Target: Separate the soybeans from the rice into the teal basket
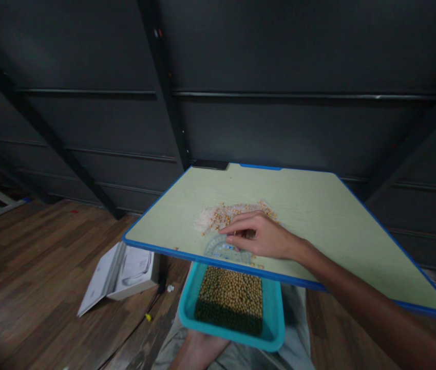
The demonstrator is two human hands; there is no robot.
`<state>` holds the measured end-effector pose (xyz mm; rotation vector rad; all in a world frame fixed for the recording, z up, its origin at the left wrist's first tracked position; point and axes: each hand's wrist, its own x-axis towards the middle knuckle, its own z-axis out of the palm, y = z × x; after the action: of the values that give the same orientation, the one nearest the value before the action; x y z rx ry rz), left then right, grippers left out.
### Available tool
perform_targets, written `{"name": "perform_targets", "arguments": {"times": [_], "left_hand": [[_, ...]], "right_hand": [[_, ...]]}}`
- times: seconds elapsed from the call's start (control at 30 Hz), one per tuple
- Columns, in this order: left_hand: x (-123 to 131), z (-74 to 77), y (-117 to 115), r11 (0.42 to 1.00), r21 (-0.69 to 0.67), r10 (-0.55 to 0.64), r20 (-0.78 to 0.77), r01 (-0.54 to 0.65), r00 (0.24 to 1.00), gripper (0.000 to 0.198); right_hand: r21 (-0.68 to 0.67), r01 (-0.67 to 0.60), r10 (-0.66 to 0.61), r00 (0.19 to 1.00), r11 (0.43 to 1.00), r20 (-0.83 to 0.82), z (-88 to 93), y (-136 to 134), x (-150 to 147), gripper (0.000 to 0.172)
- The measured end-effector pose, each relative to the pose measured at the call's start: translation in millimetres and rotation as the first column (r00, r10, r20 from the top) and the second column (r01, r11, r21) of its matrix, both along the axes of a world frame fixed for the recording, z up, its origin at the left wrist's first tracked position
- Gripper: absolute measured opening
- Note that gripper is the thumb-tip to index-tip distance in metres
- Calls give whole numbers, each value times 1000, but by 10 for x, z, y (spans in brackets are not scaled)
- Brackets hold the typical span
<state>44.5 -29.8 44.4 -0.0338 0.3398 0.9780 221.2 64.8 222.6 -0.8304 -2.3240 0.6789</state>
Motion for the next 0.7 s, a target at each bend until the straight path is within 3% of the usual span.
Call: {"name": "perform_targets", "arguments": {"times": [0.17, 0.33, 0.57, 0.7], "left_hand": [[10, 47, 9, 997, -77, -22, 88, 29, 996, 32], [2, 57, 13, 994, -104, -30, 40, 34, 999, 33], [-40, -84, -3, 998, 41, -40, 4, 40, 999, 36], [-55, -104, -7, 997, 54, -52, -8, 52, 999, 38]], "right_hand": [[76, 38, -38, 999, 996, -8, -32, 32, -6, 23], [159, 94, -96, 995, 983, 4, -44, 63, -1, 24], [234, 188, -196, 981, 954, 7, -107, 131, 30, 25], [236, 225, -222, 974, 945, -41, -92, 121, 33, 25]]}}
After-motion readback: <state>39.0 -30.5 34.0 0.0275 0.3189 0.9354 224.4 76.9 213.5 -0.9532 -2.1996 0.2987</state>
